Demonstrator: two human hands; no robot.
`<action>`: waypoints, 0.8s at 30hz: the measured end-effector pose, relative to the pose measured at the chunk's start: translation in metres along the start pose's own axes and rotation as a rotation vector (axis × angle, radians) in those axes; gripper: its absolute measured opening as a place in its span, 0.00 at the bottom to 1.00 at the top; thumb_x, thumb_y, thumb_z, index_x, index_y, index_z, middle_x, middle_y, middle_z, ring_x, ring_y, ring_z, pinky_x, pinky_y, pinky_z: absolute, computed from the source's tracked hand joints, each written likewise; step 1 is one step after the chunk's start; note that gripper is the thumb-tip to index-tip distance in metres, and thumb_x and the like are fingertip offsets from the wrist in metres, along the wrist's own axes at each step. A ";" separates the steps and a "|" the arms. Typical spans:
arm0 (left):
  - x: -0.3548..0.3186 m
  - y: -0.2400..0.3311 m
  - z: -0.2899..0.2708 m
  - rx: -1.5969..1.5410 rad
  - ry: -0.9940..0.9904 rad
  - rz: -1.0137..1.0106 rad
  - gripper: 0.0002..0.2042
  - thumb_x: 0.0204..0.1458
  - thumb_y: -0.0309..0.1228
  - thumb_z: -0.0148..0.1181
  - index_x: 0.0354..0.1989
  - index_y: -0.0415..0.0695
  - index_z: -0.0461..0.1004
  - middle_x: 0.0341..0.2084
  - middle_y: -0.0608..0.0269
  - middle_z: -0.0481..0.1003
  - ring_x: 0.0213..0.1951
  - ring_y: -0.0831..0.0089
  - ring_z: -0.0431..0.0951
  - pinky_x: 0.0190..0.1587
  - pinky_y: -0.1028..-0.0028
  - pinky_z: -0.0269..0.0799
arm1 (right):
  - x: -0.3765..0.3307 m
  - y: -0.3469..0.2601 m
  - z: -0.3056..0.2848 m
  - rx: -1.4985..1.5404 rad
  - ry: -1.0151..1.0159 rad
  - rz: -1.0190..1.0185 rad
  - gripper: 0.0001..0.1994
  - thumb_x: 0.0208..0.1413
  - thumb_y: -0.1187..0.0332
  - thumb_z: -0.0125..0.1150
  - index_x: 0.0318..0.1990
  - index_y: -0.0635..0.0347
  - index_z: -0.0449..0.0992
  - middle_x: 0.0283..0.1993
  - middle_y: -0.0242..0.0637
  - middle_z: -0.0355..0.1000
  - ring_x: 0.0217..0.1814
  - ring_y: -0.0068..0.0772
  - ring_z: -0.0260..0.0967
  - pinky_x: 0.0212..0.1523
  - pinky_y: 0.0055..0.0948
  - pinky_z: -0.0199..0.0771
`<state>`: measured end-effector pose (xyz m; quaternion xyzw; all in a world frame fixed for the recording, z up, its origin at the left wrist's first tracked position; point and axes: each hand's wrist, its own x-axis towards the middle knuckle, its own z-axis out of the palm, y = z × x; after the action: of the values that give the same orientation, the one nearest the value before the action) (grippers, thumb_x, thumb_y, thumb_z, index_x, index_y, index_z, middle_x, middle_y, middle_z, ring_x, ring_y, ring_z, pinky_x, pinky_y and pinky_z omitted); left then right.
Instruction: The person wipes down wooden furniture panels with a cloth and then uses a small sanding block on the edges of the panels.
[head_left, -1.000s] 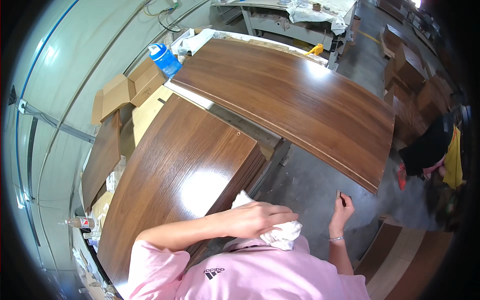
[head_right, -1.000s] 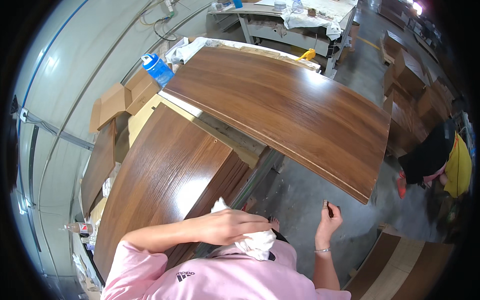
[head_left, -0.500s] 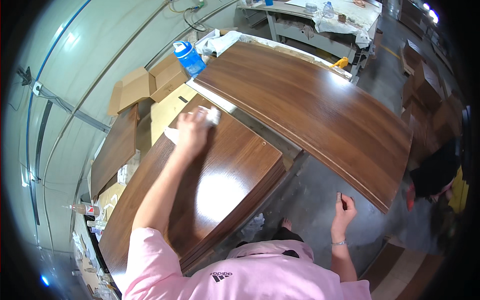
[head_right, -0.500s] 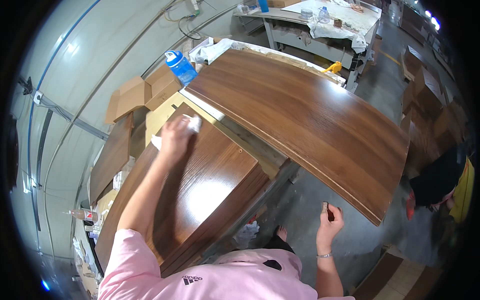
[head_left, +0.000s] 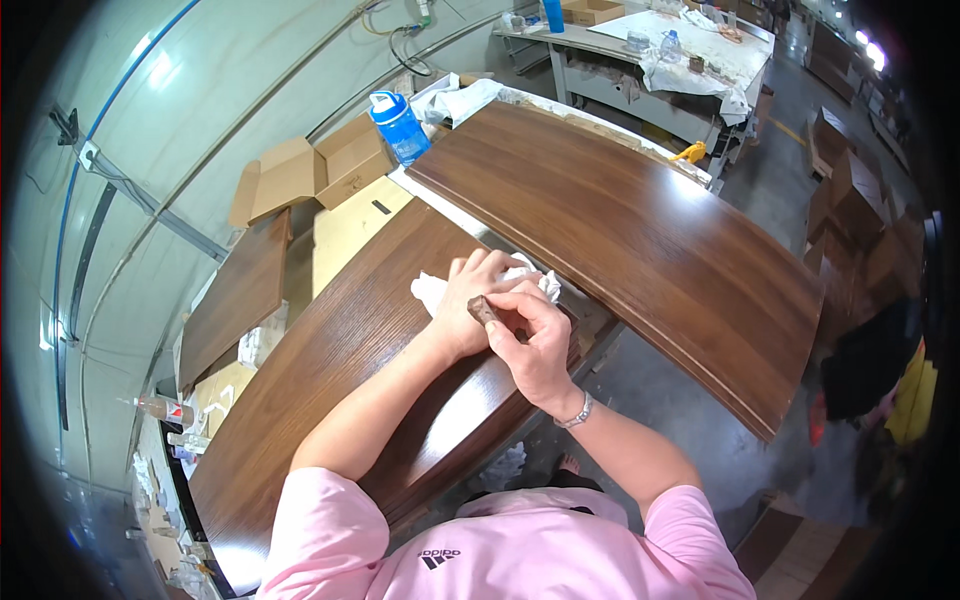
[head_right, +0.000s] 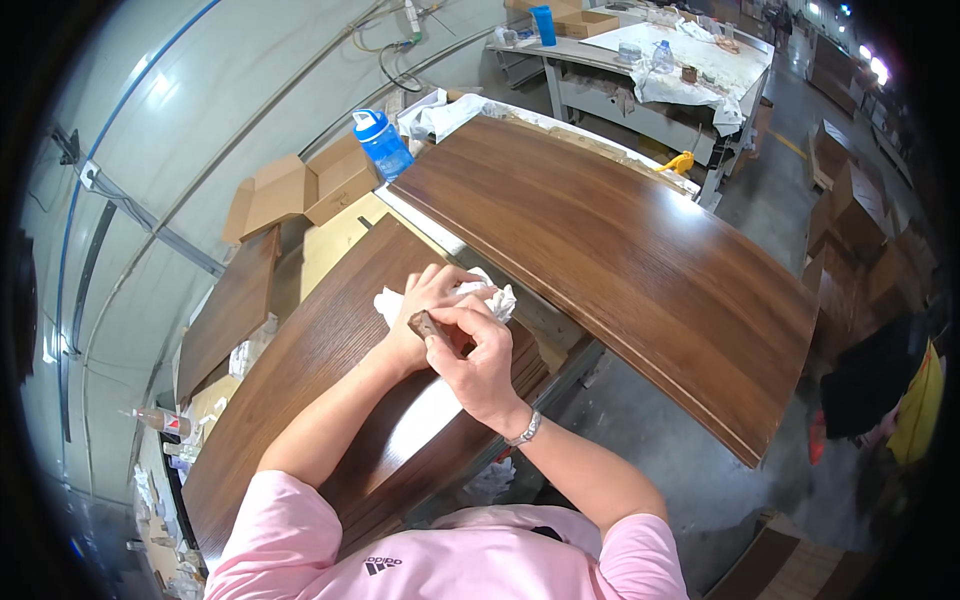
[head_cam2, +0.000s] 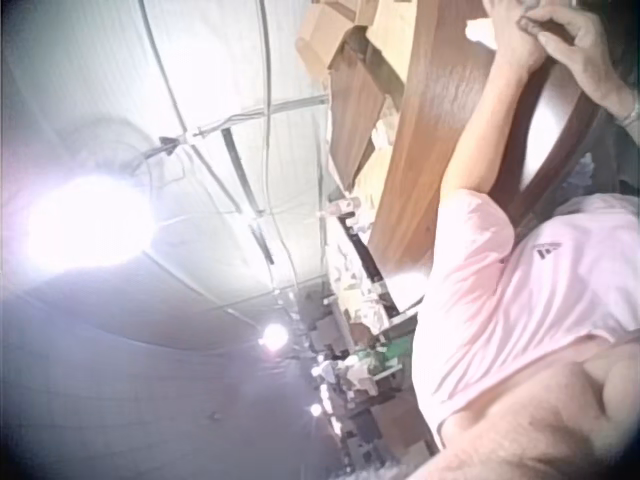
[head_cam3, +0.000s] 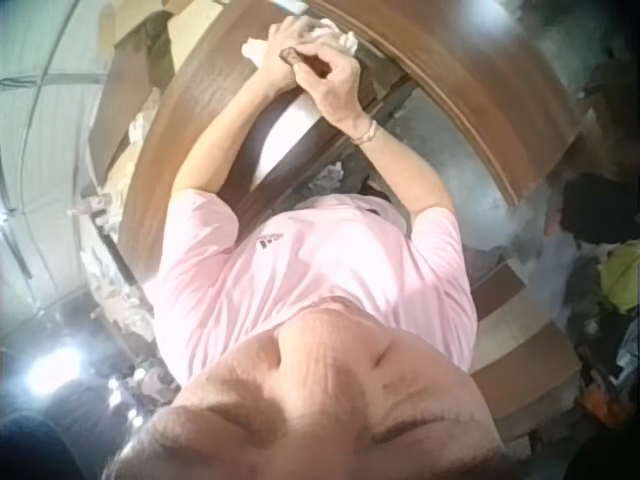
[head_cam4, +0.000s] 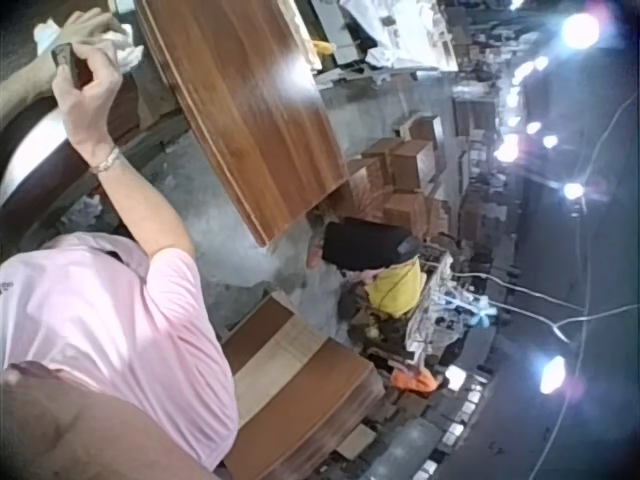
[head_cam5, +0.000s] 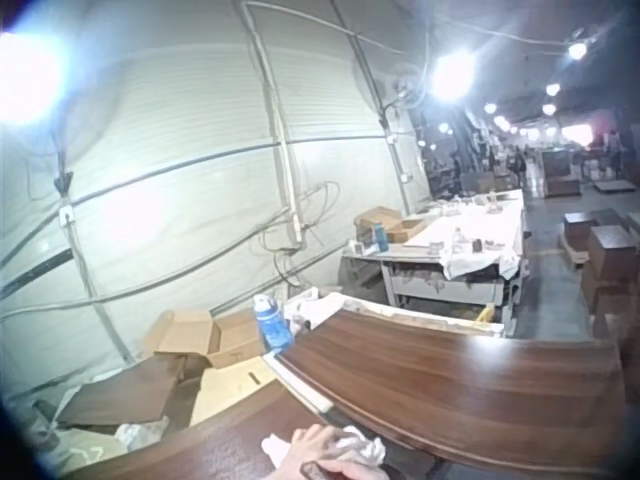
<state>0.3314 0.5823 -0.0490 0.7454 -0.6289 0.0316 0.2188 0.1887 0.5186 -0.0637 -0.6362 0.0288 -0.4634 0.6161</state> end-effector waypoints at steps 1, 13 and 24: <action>0.004 -0.018 0.002 0.037 0.062 0.022 0.16 0.48 0.41 0.66 0.44 0.51 0.82 0.47 0.56 0.74 0.52 0.55 0.69 0.57 0.54 0.59 | -0.003 0.003 0.002 0.044 -0.007 0.103 0.10 0.51 0.81 0.58 0.41 0.70 0.79 0.36 0.30 0.69 0.33 0.16 0.66 0.33 0.15 0.64; 0.032 -0.034 0.017 -0.182 -0.083 0.174 0.15 0.52 0.38 0.66 0.49 0.54 0.81 0.46 0.60 0.79 0.55 0.63 0.76 0.64 0.49 0.62 | -0.009 -0.003 -0.009 -0.057 -0.106 0.058 0.13 0.44 0.79 0.61 0.40 0.71 0.79 0.32 0.35 0.69 0.28 0.19 0.62 0.28 0.19 0.62; 0.045 -0.222 -0.026 0.201 0.459 -0.671 0.14 0.54 0.36 0.63 0.46 0.45 0.80 0.40 0.44 0.79 0.44 0.48 0.79 0.48 0.56 0.73 | -0.006 0.009 0.005 -0.056 -0.074 0.124 0.10 0.43 0.77 0.65 0.37 0.67 0.80 0.29 0.32 0.68 0.25 0.19 0.63 0.24 0.20 0.63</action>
<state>0.5582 0.5754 -0.0744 0.9001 -0.2800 0.1851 0.2778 0.1933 0.5237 -0.0728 -0.6668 0.0583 -0.3997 0.6263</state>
